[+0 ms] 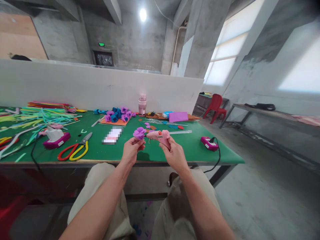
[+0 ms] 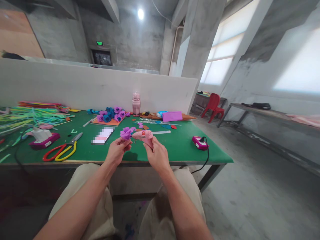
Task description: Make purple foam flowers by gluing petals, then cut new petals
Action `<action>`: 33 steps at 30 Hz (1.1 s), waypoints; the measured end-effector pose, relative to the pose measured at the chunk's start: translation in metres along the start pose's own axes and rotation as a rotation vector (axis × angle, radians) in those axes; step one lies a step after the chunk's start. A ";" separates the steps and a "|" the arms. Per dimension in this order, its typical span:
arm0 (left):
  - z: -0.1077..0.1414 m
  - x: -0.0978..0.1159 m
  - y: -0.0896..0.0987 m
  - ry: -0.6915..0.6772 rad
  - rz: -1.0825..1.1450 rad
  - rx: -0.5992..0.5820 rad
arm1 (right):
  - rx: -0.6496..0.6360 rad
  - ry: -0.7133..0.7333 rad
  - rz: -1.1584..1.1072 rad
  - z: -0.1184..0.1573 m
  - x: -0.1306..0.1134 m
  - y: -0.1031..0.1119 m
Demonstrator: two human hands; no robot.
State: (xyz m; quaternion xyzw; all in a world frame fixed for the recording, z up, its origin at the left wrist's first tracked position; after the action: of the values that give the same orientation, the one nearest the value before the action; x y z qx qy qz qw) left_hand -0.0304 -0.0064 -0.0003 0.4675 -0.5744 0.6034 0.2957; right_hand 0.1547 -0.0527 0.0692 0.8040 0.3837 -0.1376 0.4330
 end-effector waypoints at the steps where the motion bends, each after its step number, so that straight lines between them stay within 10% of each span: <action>1: 0.000 0.000 0.000 0.002 -0.001 0.001 | -0.010 -0.011 0.010 0.000 0.000 -0.001; 33: 0.001 0.001 -0.001 0.007 -0.010 -0.007 | -0.016 -0.024 0.028 -0.001 0.004 -0.001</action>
State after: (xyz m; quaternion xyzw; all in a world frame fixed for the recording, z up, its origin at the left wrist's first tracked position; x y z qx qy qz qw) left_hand -0.0296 -0.0072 0.0011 0.4673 -0.5732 0.6014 0.3024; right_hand 0.1568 -0.0499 0.0667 0.8041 0.3684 -0.1381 0.4457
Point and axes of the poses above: each hand's wrist, its own z-axis away from the middle knuckle, its own y-axis out of the back of the hand, x = y × z, the point moved 7 cm from there along -z, towards the middle knuckle, and after that the axes turned 1 degree about x, right-handed, at the moved point
